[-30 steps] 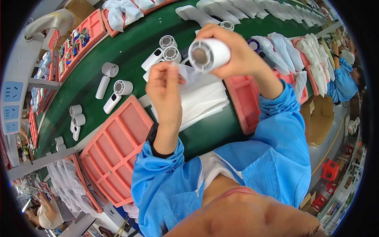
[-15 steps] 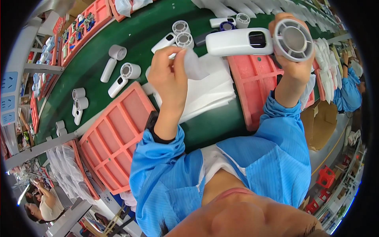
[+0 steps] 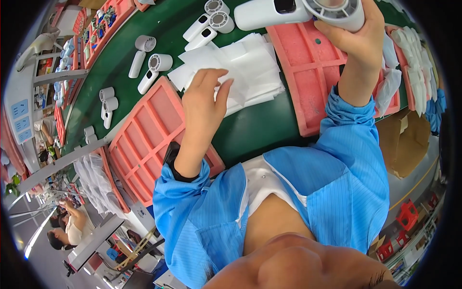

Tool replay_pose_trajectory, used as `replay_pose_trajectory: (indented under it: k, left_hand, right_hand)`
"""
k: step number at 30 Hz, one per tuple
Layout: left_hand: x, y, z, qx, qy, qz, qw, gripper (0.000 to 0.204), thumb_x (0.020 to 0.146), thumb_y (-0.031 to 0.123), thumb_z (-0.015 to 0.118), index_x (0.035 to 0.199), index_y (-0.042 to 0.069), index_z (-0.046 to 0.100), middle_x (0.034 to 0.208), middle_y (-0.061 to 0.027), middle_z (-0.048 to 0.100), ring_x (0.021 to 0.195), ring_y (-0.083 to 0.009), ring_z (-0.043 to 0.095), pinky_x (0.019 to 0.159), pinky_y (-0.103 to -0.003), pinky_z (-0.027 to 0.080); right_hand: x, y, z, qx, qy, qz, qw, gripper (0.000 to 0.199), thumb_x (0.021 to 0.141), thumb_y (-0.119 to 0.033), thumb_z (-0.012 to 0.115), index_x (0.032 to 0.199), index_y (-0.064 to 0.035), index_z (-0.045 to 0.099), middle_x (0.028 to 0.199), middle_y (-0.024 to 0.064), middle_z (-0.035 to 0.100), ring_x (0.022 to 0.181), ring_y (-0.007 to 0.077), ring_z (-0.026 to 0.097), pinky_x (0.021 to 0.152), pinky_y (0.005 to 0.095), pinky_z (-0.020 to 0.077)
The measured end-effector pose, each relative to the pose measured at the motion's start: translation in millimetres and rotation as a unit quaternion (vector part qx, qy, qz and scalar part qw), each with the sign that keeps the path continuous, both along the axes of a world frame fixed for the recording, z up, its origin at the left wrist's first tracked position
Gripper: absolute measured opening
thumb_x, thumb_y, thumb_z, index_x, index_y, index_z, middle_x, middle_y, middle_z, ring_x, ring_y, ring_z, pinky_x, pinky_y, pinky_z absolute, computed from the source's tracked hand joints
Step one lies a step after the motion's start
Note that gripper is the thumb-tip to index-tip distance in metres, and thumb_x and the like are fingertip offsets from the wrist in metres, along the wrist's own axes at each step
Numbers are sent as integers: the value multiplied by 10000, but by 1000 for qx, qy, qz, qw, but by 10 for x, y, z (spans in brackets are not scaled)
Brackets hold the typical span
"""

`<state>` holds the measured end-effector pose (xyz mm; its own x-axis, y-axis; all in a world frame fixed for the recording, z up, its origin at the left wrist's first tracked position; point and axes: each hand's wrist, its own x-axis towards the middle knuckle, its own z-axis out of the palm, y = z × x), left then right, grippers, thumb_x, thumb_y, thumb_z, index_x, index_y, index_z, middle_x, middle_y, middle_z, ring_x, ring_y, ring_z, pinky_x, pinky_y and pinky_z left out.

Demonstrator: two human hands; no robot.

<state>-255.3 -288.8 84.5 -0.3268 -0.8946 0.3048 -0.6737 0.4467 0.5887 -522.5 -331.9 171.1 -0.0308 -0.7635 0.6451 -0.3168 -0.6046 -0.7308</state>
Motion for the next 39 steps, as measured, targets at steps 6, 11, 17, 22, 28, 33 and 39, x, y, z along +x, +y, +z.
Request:
replay_pose_trajectory:
  k: [6,11,17,22,28,33,39]
  left_hand:
    - [-55,-46,-99,19,-137,1,990,278,764,196,751,966,36,647,947,-118,621,774,-310,642,645,-395,508]
    - [323,171,-416,116,-180,19,977,320,725,172,773,980,26,645,959,-139,637,800,-329,645,679,-395,516]
    - [468,239,-430,87,-74,-10,993,251,734,72,719,966,11,646,977,-169,652,806,-351,645,718,-385,521]
    - [467,112,-382,115,-108,-6,987,164,749,15,673,912,7,656,926,-178,661,794,-336,655,699,-397,518]
    - [-103,-361,-416,-27,53,110,992,77,787,87,688,797,20,651,814,-150,648,716,-305,640,611,-398,501]
    - [-375,-549,-690,52,-82,92,991,203,805,207,715,894,32,661,806,-111,650,633,-249,630,600,-365,494]
    - [-400,-441,-354,46,-92,-10,995,199,750,182,735,898,76,656,866,-125,628,716,-327,629,607,-420,503]
  right_hand:
    - [-30,15,32,-5,16,30,999,543,522,-87,736,1034,12,582,942,37,615,852,100,573,776,235,446]
    - [-90,20,40,4,1,44,999,538,532,-94,735,1037,7,582,935,30,618,842,96,573,761,236,451]
    - [1,-14,37,51,-9,83,995,524,530,-92,730,1022,1,578,924,32,614,827,99,567,748,238,446]
    - [23,104,150,56,23,65,996,495,536,-104,739,993,-9,574,906,39,611,818,109,565,744,248,446]
    - [115,51,112,7,47,60,997,480,542,-128,752,979,-23,582,882,51,612,807,132,580,737,253,450]
    - [101,-189,-55,83,114,102,985,491,537,-137,758,986,-30,592,892,65,616,811,155,595,739,263,458]
    - [102,-253,-113,-10,37,191,981,502,536,-142,764,996,-31,596,910,70,613,819,171,599,742,277,465]
